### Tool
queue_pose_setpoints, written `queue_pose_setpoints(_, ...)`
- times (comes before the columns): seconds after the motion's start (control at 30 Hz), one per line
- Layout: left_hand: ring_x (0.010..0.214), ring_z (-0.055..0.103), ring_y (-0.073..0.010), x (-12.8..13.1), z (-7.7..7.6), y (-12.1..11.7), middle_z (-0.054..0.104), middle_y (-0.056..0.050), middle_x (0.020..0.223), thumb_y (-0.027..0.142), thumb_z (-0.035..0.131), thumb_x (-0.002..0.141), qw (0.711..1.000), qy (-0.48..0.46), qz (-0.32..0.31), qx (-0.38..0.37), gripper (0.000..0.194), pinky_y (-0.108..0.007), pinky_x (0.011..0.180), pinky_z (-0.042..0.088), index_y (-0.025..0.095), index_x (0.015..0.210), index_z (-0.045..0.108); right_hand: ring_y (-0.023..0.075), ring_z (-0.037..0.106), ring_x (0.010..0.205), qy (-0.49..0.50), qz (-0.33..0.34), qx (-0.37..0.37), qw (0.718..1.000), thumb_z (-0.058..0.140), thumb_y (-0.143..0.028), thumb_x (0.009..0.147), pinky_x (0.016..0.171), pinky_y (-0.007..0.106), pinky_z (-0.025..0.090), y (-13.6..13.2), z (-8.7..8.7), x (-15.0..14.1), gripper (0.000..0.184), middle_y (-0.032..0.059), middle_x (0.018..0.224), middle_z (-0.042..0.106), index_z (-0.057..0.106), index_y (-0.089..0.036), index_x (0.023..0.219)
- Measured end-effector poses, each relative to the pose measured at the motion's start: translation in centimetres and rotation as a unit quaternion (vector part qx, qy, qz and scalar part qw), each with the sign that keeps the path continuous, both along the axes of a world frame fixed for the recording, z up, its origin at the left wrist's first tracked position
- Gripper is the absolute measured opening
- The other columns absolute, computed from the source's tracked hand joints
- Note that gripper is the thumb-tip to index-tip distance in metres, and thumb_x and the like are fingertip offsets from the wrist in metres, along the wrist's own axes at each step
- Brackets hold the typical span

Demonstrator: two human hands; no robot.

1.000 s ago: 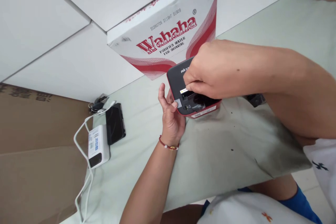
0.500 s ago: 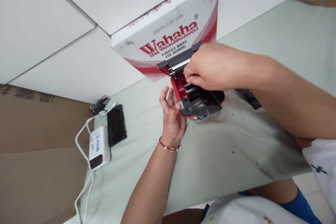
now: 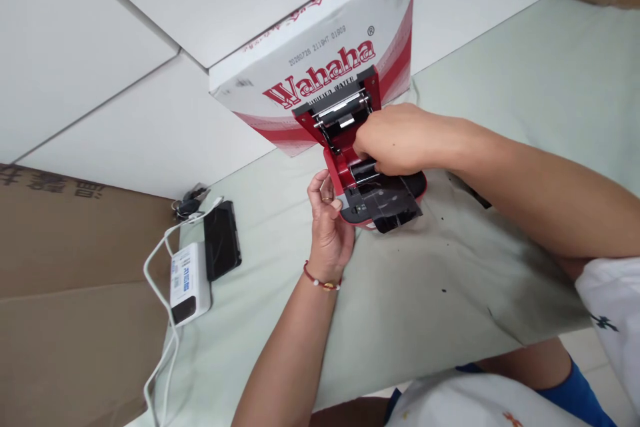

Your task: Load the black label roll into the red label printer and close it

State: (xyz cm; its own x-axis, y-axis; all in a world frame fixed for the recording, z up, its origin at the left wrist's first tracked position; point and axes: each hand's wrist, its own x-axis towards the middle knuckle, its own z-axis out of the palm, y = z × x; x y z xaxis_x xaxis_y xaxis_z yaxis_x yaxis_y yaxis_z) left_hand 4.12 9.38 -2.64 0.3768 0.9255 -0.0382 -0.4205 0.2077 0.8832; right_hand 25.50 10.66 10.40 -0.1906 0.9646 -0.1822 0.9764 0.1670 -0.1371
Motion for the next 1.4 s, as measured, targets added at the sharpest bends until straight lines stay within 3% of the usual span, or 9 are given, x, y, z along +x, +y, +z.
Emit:
queue_pose_setpoints(0.23, 0.151, 0.059, -0.0241, 0.0, -0.4, 0.1, 0.065, 0.001, 0.156, 0.052, 0.098, 0.086, 1.000, 0.011, -0.002, 0.018, 0.059, -0.038, 0.124, 0.055, 0.045, 0.138, 0.070, 0.0209, 0.070, 0.087, 0.029, 0.005, -0.017, 0.999, 0.079, -0.019, 0.093, 0.076, 0.035, 0.042, -1.2, 3.7, 1.4, 0.021, 0.0047, 0.099, 0.082, 0.088, -0.021, 0.112)
queue_pose_setpoints(0.43, 0.152, 0.058, -0.0244, 0.0, -0.6, 0.2, 0.066, 0.000, 0.156, 0.051, 0.103, 0.080, 1.000, 0.001, 0.009, 0.013, 0.064, -0.038, 0.126, 0.055, 0.042, 0.135, 0.072, 0.0172, 0.069, 0.091, 0.031, -0.091, 0.033, 0.995, 0.097, -0.018, 0.086, 0.093, 0.035, 0.046, -2.5, 6.2, 8.7, 0.033, -0.0018, 0.089, 0.081, 0.092, -0.027, 0.117)
queue_pose_setpoints(0.57, 0.146, 0.062, -0.0238, 0.0, -0.6, 0.3, 0.067, 0.000, 0.152, 0.052, 0.103, 0.080, 1.000, -0.005, 0.010, 0.014, 0.062, -0.037, 0.122, 0.057, 0.042, 0.134, 0.074, 0.0146, 0.070, 0.094, 0.061, -0.075, -0.085, 0.992, 0.090, -0.016, 0.095, 0.097, 0.035, 0.047, -0.6, 3.6, 11.7, 0.030, 0.0001, 0.103, 0.085, 0.091, -0.021, 0.124)
queue_pose_setpoints(0.7, 0.145, 0.062, -0.0232, 0.0, -0.7, 0.4, 0.068, 0.000, 0.149, 0.052, 0.102, 0.082, 1.000, -0.001, 0.010, 0.023, 0.060, -0.036, 0.124, 0.055, 0.041, 0.133, 0.073, 0.0185, 0.073, 0.103, 0.018, -0.053, -0.209, 0.976, 0.084, -0.010, 0.094, 0.099, 0.034, 0.047, 2.0, -0.1, 9.5, 0.037, 0.0050, 0.109, 0.084, 0.087, -0.011, 0.132)
queue_pose_setpoints(0.8, 0.146, 0.062, -0.0237, -0.1, -0.7, 0.3, 0.068, 0.000, 0.151, 0.053, 0.101, 0.083, 1.000, 0.006, 0.009, 0.028, 0.059, -0.038, 0.125, 0.055, 0.041, 0.134, 0.073, 0.0224, 0.075, 0.107, -0.021, -0.073, -0.233, 0.969, 0.085, -0.014, 0.092, 0.099, 0.035, 0.049, 3.0, -1.7, 9.1, 0.046, 0.0060, 0.114, 0.084, 0.084, -0.013, 0.139)
queue_pose_setpoints(0.93, 0.148, 0.061, -0.0243, 0.0, -0.6, 0.2, 0.066, -0.001, 0.154, 0.053, 0.100, 0.084, 1.000, 0.007, 0.002, 0.026, 0.060, -0.039, 0.126, 0.055, 0.041, 0.136, 0.072, 0.0240, 0.074, 0.109, -0.044, -0.101, -0.212, 0.971, 0.089, -0.022, 0.089, 0.095, 0.035, 0.049, 2.9, -2.7, 12.7, 0.049, 0.0106, 0.126, 0.083, 0.085, -0.013, 0.137)
queue_pose_setpoints(1.07, 0.148, 0.060, -0.0230, 0.1, -0.5, 0.2, 0.067, 0.001, 0.153, 0.053, 0.100, 0.085, 1.000, 0.005, 0.000, 0.022, 0.058, -0.038, 0.128, 0.053, 0.042, 0.134, 0.072, 0.0242, 0.073, 0.101, -0.050, -0.103, -0.253, 0.961, 0.093, -0.022, 0.081, 0.091, 0.037, 0.050, 2.9, -3.7, 15.3, 0.038, 0.0076, 0.114, 0.084, 0.092, -0.018, 0.119)
queue_pose_setpoints(1.23, 0.145, 0.062, -0.0234, 0.0, -0.5, 0.2, 0.067, 0.000, 0.152, 0.053, 0.100, 0.084, 1.000, 0.002, -0.002, 0.022, 0.059, -0.037, 0.122, 0.056, 0.042, 0.134, 0.072, 0.0266, 0.074, 0.106, 0.002, -0.078, -0.301, 0.950, 0.099, -0.024, 0.078, 0.098, 0.040, 0.051, 3.0, -4.5, 15.1, 0.034, 0.0058, 0.107, 0.083, 0.093, -0.018, 0.111)
queue_pose_setpoints(1.4, 0.145, 0.061, -0.0226, 0.1, -0.5, 0.2, 0.066, 0.001, 0.151, 0.054, 0.099, 0.086, 1.000, 0.005, -0.005, 0.029, 0.057, -0.037, 0.123, 0.055, 0.042, 0.135, 0.071, 0.0209, 0.072, 0.100, 0.003, -0.067, -0.349, 0.935, 0.096, -0.021, 0.080, 0.096, 0.036, 0.049, 2.3, -4.3, 13.6, 0.035, 0.0033, 0.100, 0.082, 0.093, -0.016, 0.114)
